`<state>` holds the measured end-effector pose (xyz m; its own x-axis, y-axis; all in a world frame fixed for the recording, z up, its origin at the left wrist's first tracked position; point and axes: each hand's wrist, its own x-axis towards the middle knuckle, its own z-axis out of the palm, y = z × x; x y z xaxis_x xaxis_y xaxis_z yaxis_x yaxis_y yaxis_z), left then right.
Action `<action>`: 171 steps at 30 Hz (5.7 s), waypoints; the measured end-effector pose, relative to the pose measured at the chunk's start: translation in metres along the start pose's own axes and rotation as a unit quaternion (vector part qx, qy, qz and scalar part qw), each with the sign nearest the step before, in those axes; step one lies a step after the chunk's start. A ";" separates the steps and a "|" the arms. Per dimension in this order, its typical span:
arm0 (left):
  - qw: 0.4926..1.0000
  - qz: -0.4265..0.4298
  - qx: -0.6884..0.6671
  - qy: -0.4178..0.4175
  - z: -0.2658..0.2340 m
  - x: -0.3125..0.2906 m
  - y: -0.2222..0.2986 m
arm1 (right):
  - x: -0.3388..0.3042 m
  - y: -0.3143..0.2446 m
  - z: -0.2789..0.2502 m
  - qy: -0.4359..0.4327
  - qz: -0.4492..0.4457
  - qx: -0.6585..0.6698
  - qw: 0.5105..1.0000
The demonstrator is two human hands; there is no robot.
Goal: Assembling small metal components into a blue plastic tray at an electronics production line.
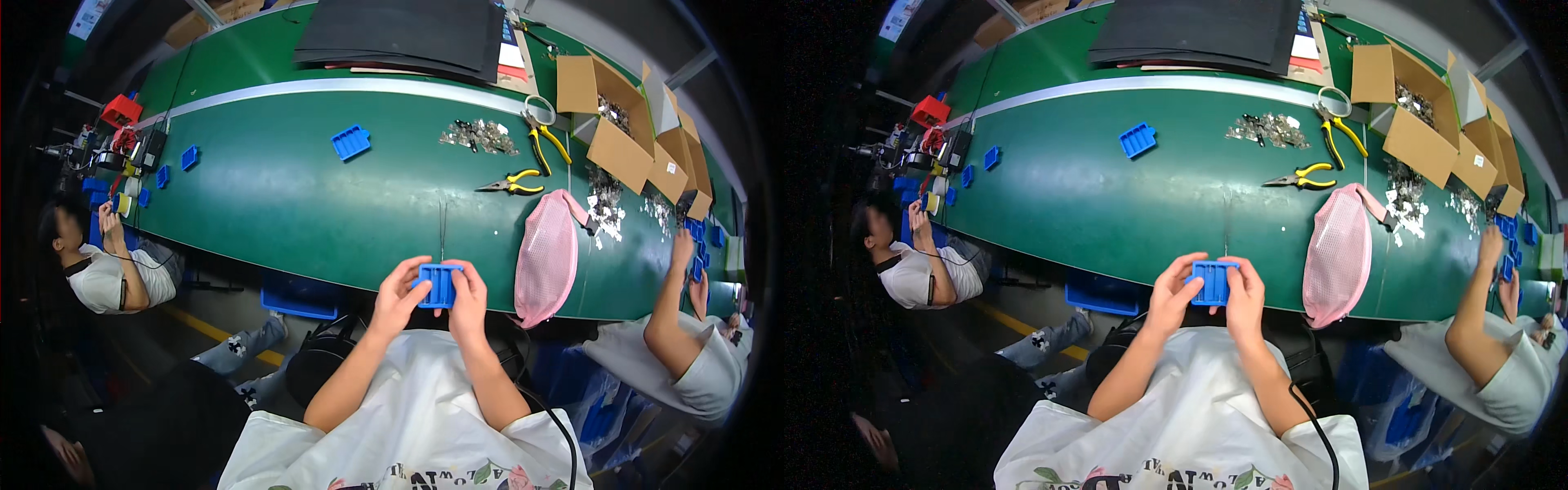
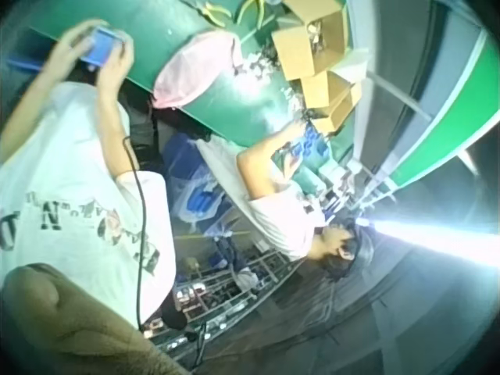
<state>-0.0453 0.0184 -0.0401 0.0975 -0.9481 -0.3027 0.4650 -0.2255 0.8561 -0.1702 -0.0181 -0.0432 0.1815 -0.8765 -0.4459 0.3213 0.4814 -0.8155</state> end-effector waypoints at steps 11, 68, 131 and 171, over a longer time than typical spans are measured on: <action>0.990 0.003 -0.086 -0.115 -0.010 -0.004 0.020 | -0.021 -0.058 -0.005 -0.099 0.100 0.079 0.987; 0.966 0.155 0.177 0.108 -0.051 -0.016 -0.008 | 0.074 0.007 -0.004 0.079 -0.227 -0.627 0.741; 0.988 -0.048 0.000 0.144 -0.043 -0.078 -0.089 | -0.061 0.081 -0.033 -0.122 0.008 -0.231 0.965; 0.992 -0.022 0.012 0.124 -0.065 -0.047 -0.117 | -0.037 0.152 -0.018 0.061 0.098 0.105 0.988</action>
<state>-0.0472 0.1036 -0.1535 0.2931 -0.8533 -0.4313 0.4528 -0.2734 0.8487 -0.1448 0.0871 -0.1571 0.1500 -0.7549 -0.6385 0.4793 0.6203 -0.6209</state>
